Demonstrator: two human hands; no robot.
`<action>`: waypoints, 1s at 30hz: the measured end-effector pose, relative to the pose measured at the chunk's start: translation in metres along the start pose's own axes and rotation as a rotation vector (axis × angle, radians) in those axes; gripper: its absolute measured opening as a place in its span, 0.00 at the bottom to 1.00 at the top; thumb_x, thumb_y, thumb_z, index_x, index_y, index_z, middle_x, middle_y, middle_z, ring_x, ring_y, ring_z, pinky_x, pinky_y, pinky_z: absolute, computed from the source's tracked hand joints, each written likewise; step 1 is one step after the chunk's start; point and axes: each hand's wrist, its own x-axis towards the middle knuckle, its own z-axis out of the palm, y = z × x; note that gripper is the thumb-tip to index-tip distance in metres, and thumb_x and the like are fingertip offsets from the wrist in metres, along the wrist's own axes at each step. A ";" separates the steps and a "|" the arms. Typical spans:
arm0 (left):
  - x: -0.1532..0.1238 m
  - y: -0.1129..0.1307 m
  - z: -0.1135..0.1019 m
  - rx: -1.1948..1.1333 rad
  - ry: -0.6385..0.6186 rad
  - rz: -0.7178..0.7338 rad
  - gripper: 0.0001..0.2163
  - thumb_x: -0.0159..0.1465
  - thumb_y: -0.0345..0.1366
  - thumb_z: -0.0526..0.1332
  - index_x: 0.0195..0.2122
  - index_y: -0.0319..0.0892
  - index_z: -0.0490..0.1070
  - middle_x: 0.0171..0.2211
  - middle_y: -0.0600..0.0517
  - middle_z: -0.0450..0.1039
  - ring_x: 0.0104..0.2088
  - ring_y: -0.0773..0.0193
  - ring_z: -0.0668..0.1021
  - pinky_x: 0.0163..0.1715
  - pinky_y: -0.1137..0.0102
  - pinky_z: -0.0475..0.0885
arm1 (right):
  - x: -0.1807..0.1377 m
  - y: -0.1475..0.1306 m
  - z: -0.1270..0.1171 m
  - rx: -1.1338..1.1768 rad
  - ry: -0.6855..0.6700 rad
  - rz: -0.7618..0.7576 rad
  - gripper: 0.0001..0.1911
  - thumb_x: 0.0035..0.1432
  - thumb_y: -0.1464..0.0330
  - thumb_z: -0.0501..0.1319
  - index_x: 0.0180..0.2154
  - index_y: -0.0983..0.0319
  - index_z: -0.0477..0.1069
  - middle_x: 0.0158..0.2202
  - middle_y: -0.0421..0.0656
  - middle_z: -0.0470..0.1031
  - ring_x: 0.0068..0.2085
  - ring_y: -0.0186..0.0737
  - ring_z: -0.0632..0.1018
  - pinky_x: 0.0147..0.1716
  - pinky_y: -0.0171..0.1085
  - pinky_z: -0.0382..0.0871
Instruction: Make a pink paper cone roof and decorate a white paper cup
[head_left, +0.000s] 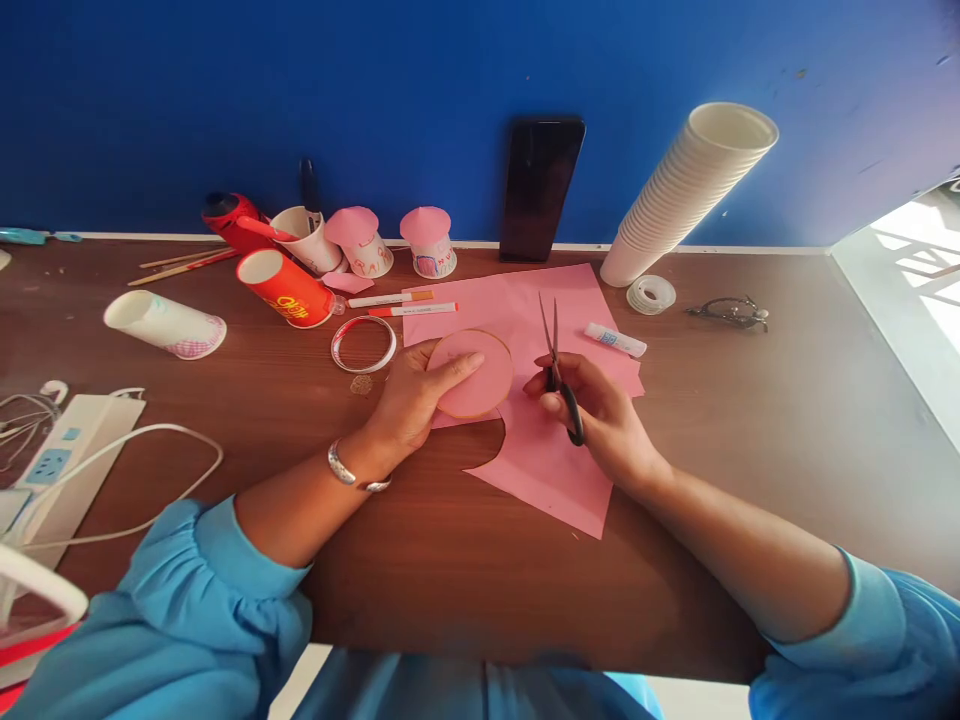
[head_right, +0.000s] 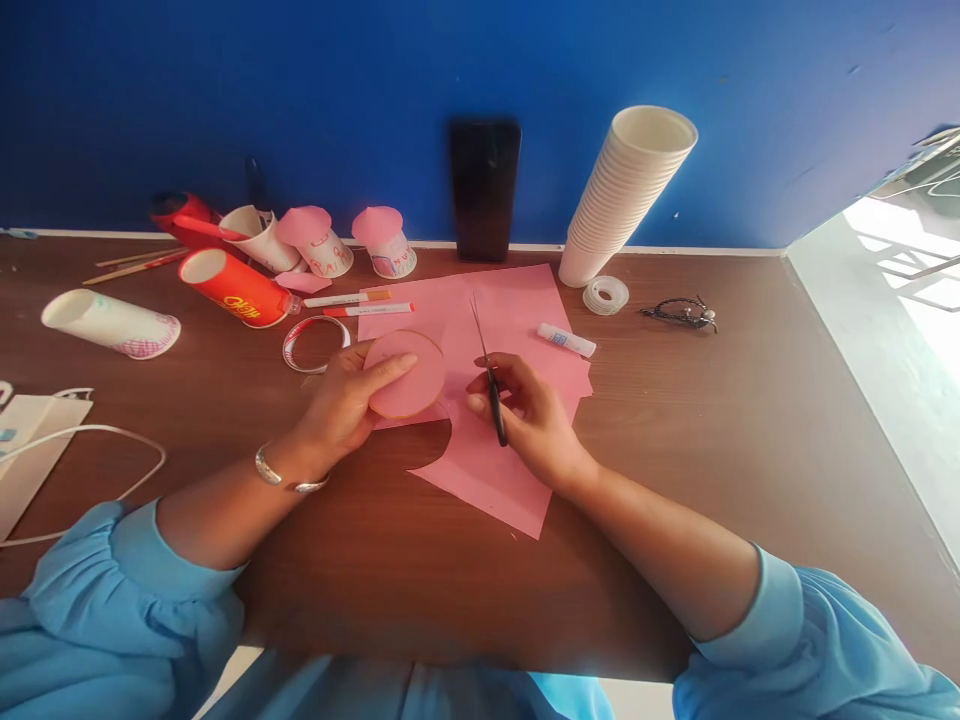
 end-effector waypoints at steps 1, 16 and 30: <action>0.001 0.001 -0.002 0.000 0.002 -0.002 0.16 0.52 0.43 0.77 0.38 0.41 0.83 0.38 0.48 0.85 0.39 0.55 0.83 0.40 0.65 0.78 | 0.000 -0.001 -0.002 -0.071 -0.005 -0.018 0.27 0.56 0.47 0.70 0.49 0.56 0.72 0.39 0.44 0.79 0.42 0.43 0.78 0.39 0.40 0.72; 0.001 0.009 -0.006 0.066 -0.188 -0.106 0.12 0.54 0.43 0.74 0.33 0.40 0.83 0.30 0.50 0.83 0.31 0.60 0.80 0.32 0.68 0.75 | -0.004 -0.005 0.000 -0.110 -0.255 0.109 0.25 0.54 0.44 0.70 0.37 0.60 0.77 0.28 0.38 0.68 0.30 0.35 0.64 0.27 0.35 0.59; 0.001 0.011 -0.008 0.167 -0.175 -0.057 0.12 0.53 0.44 0.73 0.30 0.39 0.81 0.28 0.50 0.80 0.30 0.61 0.77 0.31 0.69 0.72 | -0.002 -0.005 -0.002 -0.061 -0.301 0.141 0.26 0.57 0.43 0.67 0.35 0.60 0.74 0.28 0.39 0.66 0.31 0.35 0.64 0.28 0.36 0.56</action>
